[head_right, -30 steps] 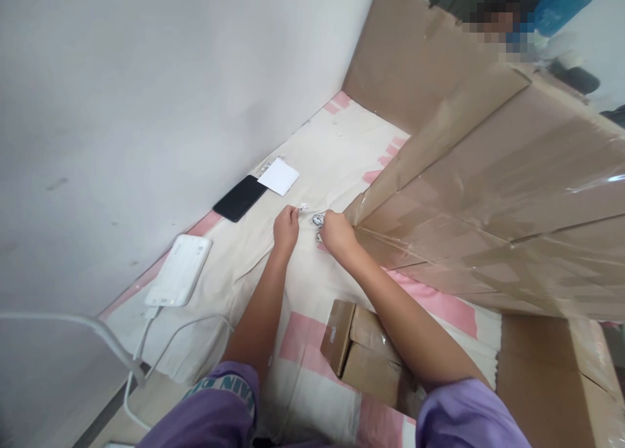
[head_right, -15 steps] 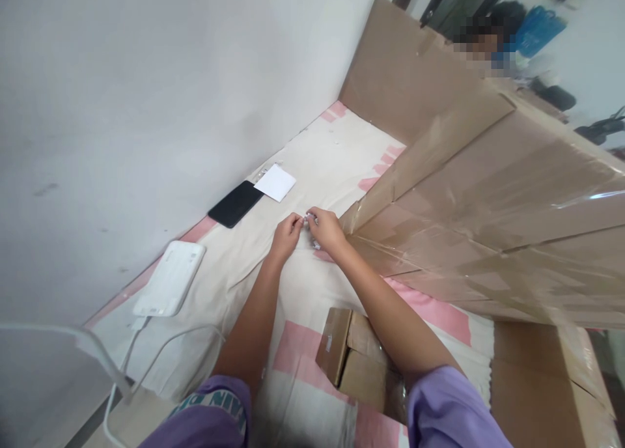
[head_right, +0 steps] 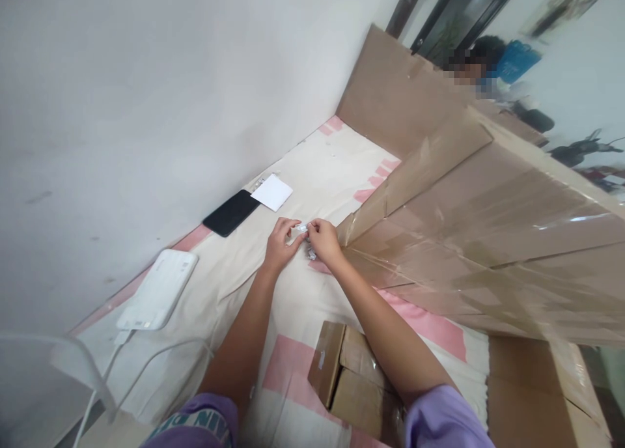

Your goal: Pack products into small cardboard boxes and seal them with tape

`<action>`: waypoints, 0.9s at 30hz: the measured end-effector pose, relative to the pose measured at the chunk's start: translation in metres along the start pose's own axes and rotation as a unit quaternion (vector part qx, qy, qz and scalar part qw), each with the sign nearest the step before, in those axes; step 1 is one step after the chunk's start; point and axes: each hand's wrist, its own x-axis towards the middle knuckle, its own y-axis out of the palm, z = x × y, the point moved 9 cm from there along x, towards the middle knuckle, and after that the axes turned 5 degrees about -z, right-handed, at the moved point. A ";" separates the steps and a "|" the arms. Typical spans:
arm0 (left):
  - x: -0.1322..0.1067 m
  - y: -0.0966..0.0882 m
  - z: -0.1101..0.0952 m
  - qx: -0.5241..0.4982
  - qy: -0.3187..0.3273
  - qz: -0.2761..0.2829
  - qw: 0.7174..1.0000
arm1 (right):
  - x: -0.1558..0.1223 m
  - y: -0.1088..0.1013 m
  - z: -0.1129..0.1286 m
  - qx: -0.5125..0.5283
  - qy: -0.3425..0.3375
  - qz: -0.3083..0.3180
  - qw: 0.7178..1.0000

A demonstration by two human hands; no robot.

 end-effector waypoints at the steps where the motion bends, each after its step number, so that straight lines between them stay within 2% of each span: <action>1: 0.000 -0.001 -0.001 0.006 0.005 -0.007 1.000 | -0.001 0.000 0.000 0.001 -0.003 0.002 1.000; 4: -0.001 -0.001 -0.001 0.018 0.017 -0.018 1.000 | -0.004 0.002 0.001 0.000 -0.016 0.011 1.000; 12: -0.001 0.002 -0.002 0.024 0.044 -0.004 0.999 | -0.008 0.003 0.007 -0.043 -0.048 0.033 0.997; 22: -0.003 0.003 -0.002 0.010 0.048 0.005 0.999 | 0.004 0.006 -0.013 -0.020 0.050 0.024 0.998; 27: -0.001 -0.004 -0.002 -0.021 0.025 -0.014 0.999 | 0.007 0.004 -0.013 -0.023 0.062 0.027 0.997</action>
